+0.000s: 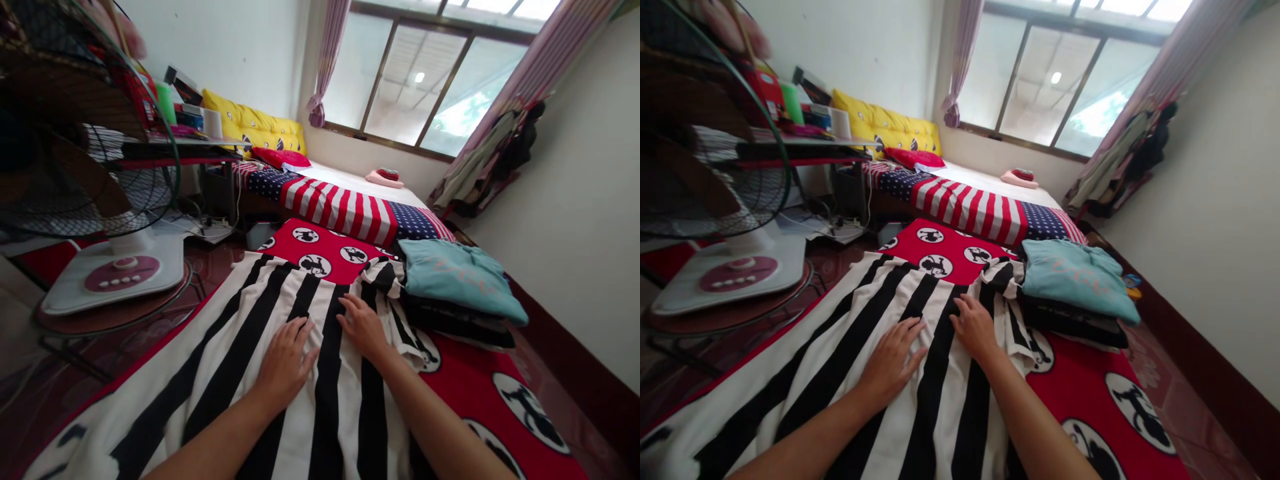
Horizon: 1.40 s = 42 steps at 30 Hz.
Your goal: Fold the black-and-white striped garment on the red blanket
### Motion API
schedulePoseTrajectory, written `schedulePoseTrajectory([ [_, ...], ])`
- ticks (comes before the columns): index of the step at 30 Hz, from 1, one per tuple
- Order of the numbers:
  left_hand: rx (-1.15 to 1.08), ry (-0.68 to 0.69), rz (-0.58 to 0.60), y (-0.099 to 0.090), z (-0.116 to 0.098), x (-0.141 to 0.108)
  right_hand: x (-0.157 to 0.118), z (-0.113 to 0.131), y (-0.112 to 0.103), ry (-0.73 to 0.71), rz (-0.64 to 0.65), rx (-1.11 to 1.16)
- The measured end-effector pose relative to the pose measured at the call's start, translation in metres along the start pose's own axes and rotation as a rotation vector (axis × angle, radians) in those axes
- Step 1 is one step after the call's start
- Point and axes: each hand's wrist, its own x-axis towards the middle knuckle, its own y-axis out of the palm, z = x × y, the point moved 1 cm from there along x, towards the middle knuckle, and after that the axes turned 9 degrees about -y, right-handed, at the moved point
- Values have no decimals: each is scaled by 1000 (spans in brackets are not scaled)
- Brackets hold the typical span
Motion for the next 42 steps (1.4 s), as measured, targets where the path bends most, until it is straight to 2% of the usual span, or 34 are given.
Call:
schedulePoseTrajectory([
  [1, 11, -26, -9, 0, 3, 0, 3, -1, 4, -55, 39, 44],
  [2, 32, -51, -19, 0, 6, -1, 5, -8, 9, -43, 81, 58],
  [6, 169, -124, -50, -1, 19, -4, 10, -54, 22, 243, 147, -60],
  [9, 228, -152, -56, -3, 22, -5, 14, -66, 21, 286, 143, -107],
  [11, 241, -152, -43, -3, 20, -5, 15, -55, 19, 370, 159, -119],
  [14, 252, -169, -20, -3, 16, -4, 5, -22, 19, 518, 186, -126],
  [15, 257, -178, -15, -3, 14, -4, -3, -11, 20, 505, 186, -118],
  [17, 265, -189, -3, -4, 13, -4, -26, -1, 21, 339, 175, -85],
  [19, 266, -190, 12, -4, 13, -5, -52, -9, 18, 180, 156, -72],
  [20, 266, -188, 19, -5, 13, -5, -63, -18, 14, 213, 151, -92],
  [22, 266, -190, 31, -7, 11, -4, -76, -39, 4, 390, 169, -150],
  [24, 270, -199, 39, -8, 9, -3, -74, -46, -6, 524, 232, -212],
  [26, 272, -207, 46, -8, 7, -3, -63, -34, -12, 546, 263, -264],
  [30, 253, -184, 64, -9, 5, -7, -44, 16, 0, 396, 98, -187],
  [33, 201, -98, 113, -21, 7, -4, -48, 30, 16, 364, 16, -75],
  [35, 103, -57, 209, -35, 13, 11, -53, 27, 22, 366, -19, -28],
  [37, -8, -83, 300, -52, 25, 39, -56, 21, 24, 361, -57, 5],
  [38, -40, -118, 307, -61, 34, 57, -56, 19, 24, 362, -75, 16],
  [39, -49, -152, 287, -69, 43, 76, -56, 18, 24, 365, -93, 25],
  [42, -43, -257, 120, -87, 76, 134, -55, 17, 24, 363, -141, 48],
])
